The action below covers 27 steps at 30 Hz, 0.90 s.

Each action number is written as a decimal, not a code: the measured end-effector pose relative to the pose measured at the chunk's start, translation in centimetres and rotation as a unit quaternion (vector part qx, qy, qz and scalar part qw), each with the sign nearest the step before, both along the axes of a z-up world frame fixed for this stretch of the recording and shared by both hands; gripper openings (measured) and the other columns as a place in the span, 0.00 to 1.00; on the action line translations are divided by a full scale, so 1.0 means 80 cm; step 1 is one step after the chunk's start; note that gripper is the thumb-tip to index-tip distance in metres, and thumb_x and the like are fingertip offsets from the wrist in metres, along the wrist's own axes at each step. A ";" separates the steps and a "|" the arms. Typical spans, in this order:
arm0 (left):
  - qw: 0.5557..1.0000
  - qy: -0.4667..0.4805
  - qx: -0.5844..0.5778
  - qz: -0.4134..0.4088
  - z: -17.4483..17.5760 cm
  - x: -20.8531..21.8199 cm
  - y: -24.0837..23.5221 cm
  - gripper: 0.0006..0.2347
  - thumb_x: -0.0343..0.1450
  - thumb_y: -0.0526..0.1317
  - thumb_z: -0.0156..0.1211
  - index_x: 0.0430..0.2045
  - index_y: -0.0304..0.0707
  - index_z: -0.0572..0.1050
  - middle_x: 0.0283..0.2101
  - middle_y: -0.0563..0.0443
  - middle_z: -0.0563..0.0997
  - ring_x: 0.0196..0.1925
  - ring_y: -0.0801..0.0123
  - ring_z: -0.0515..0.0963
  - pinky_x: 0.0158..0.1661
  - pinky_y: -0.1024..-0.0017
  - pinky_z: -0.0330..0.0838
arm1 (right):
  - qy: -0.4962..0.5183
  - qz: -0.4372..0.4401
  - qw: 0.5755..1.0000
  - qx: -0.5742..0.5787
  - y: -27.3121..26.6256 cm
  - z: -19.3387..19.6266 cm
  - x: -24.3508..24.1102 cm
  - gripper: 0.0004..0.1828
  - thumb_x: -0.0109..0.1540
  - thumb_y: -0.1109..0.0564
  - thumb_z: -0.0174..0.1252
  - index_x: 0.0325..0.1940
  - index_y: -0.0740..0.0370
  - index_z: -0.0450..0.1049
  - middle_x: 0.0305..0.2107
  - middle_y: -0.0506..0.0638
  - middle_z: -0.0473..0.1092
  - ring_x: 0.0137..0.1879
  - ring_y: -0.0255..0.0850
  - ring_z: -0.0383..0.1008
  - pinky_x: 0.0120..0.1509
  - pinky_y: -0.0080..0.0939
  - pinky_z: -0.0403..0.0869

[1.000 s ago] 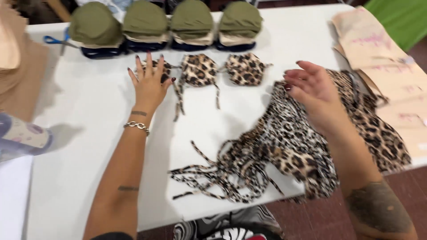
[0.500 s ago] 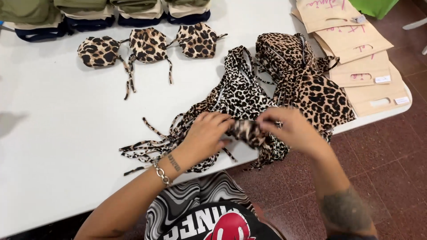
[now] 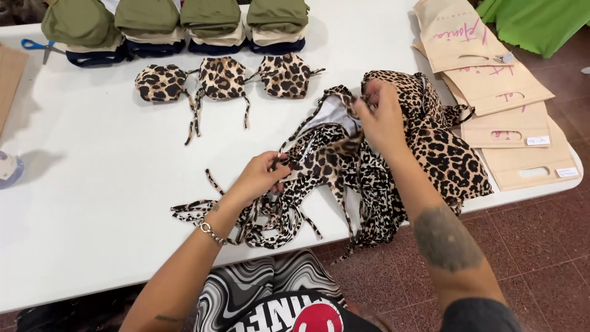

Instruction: The person folds several leopard-print bikini tops on a white table. They pick up each top, fold it into a compact shape, and place it in a row with the others. The person also handles a leopard-print bikini bottom.

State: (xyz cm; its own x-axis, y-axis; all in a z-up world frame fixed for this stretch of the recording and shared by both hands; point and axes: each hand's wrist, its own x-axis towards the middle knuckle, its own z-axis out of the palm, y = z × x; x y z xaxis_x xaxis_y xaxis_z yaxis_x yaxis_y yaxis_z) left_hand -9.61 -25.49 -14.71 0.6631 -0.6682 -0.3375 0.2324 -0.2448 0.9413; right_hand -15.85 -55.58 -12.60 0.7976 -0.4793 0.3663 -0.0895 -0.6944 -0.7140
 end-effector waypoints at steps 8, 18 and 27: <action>0.989 -0.122 0.080 -0.032 -0.020 0.008 -0.004 0.11 0.75 0.37 0.56 0.47 0.30 0.79 0.37 0.42 0.87 0.33 0.68 0.80 0.31 0.73 0.78 | 0.202 0.108 0.971 -0.075 0.059 0.030 -0.077 0.43 0.53 0.46 0.75 0.64 0.72 0.68 0.57 0.70 0.70 0.67 0.68 0.67 0.70 0.62 0.67; 0.978 -0.195 0.058 -0.056 0.025 -0.026 0.034 0.10 0.78 0.38 0.48 0.38 0.33 0.79 0.27 0.41 0.85 0.25 0.65 0.75 0.30 0.69 0.71 | 0.243 0.085 0.951 -0.172 -0.010 0.043 -0.086 0.06 0.57 0.62 0.67 0.35 0.67 0.78 0.55 0.64 0.72 0.59 0.63 0.75 0.62 0.54 0.74; 0.981 -0.088 0.012 -0.170 0.055 -0.069 0.096 0.11 0.80 0.38 0.46 0.26 0.43 0.68 0.19 0.58 0.75 0.18 0.78 0.66 0.25 0.78 0.64 | 0.078 0.125 0.988 0.048 0.003 0.184 -0.058 0.07 0.59 0.67 0.50 0.36 0.56 0.65 0.29 0.43 0.61 0.33 0.31 0.58 0.36 0.28 0.61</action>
State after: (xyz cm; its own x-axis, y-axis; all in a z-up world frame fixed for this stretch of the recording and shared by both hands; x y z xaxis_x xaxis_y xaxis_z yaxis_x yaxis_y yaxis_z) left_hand -15.11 -17.84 -10.27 0.4528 -0.8540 -0.2560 -0.0320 -0.3026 0.9526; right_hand -20.48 -55.35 2.09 0.9383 -0.2872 0.1926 -0.0379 -0.6390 -0.7682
